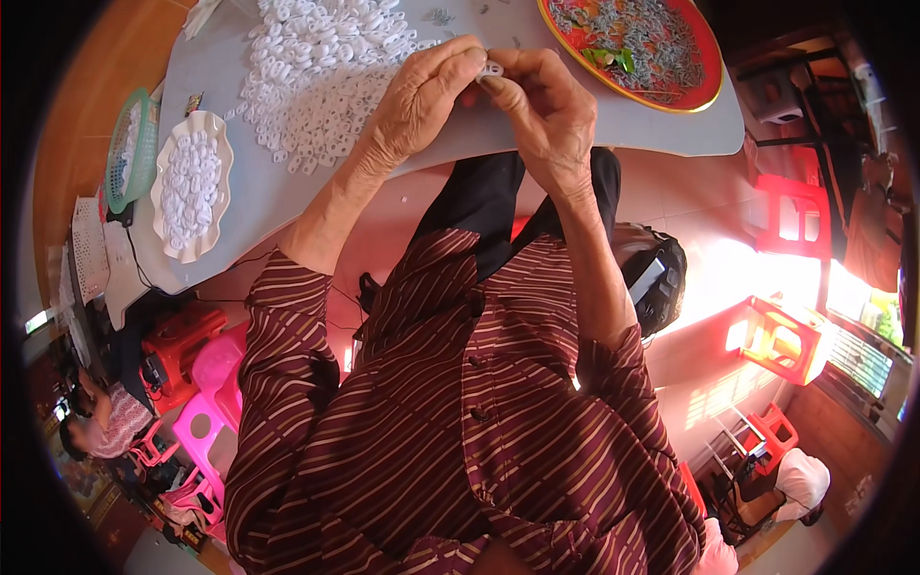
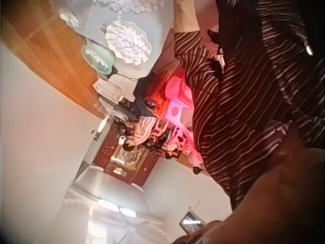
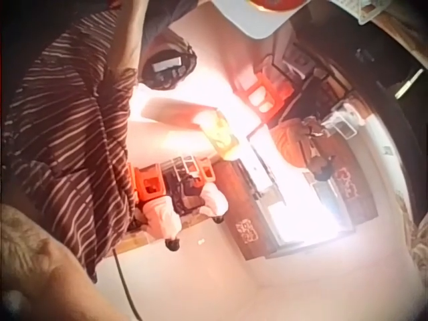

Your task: Inserting small metal pins into white plastic components by hand at a table.

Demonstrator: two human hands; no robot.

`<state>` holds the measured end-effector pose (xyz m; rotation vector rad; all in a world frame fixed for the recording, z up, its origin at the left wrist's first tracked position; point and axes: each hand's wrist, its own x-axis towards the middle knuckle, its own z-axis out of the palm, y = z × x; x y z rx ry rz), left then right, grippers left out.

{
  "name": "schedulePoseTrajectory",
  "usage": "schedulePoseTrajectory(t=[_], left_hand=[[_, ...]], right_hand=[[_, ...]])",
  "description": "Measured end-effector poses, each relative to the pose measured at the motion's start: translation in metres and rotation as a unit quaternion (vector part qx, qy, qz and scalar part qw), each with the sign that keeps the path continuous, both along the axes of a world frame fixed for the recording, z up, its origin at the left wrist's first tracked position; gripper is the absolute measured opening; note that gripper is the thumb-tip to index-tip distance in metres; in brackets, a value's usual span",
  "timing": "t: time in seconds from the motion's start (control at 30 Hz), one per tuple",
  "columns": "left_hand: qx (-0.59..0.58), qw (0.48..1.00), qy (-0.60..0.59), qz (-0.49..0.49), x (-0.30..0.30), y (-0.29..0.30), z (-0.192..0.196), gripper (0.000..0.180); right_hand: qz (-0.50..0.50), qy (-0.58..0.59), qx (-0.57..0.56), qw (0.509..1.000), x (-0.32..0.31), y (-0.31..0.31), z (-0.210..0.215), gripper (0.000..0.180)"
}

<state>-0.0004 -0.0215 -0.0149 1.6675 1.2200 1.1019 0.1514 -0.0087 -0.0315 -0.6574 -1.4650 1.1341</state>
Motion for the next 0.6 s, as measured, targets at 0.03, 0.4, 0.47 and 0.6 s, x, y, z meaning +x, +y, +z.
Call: schedulePoseTrajectory(t=[0.03,0.4,0.47,0.6], left_hand=[[0.010,1.000,-0.003,0.008,0.000,0.000,-0.003,0.031],[0.108,0.993,-0.027,0.037,0.008,-0.008,0.007,0.014],[0.103,0.990,-0.070,0.072,0.002,-0.005,0.002,0.016],[0.097,0.973,-0.075,0.194,-0.010,-0.002,0.005,0.018]], right_hand=[[0.001,-0.002,0.003,1.000,0.001,-0.001,0.004,0.015],[0.015,0.029,-0.064,0.997,0.001,0.008,0.012,0.014],[-0.021,-0.015,-0.009,1.000,0.002,0.026,0.028,0.014],[-0.143,-0.137,0.099,0.975,0.027,0.118,0.095,0.014]])
